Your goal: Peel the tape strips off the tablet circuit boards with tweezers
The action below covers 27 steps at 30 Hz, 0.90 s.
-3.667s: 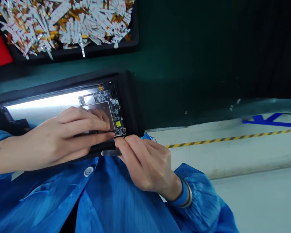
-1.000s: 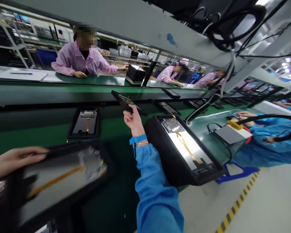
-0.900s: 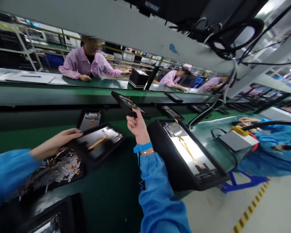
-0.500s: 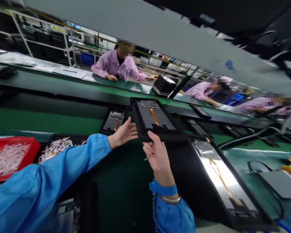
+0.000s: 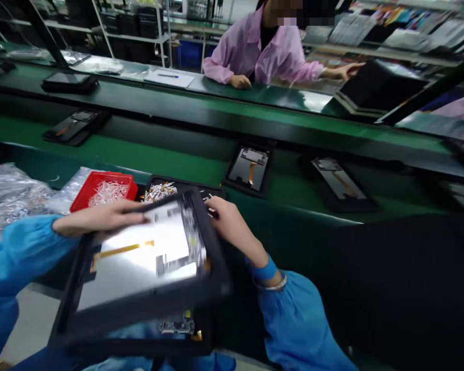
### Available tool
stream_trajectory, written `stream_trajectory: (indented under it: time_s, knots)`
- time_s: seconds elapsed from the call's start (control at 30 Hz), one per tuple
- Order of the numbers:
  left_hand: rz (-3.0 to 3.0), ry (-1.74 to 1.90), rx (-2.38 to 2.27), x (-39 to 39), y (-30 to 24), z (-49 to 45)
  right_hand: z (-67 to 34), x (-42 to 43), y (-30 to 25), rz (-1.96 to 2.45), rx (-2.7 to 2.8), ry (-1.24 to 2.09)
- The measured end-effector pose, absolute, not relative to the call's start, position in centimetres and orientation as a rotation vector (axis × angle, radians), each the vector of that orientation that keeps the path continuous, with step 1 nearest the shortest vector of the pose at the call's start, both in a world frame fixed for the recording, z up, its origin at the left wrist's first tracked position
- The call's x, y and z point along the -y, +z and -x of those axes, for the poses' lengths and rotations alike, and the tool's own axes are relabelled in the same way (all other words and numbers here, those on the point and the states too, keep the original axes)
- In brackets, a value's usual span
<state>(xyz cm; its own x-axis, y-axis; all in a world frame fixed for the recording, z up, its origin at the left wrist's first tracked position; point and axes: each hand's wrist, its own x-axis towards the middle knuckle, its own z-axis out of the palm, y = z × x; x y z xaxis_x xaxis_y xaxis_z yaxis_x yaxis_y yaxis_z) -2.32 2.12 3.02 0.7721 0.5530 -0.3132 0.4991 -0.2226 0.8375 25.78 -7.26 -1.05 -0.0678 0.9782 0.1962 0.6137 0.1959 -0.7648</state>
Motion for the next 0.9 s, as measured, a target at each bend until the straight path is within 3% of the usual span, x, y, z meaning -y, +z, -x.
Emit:
stream_trajectory:
  time_s: [0.13,0.4,0.9]
  knots:
    - [-2.168,-0.05,-0.568,1.2,-0.2,3.1,-23.4,4.9,-2.0,1.485,2.048,0.774]
    - [-2.544,0.207,-0.335,1.8,-0.6,1.9,-22.4,4.8,-2.8,1.432,2.258,0.946]
    - [-2.181,0.57,-0.497,0.9,0.1,-1.6,-19.7,8.2,-1.4,1.209,1.258,1.206]
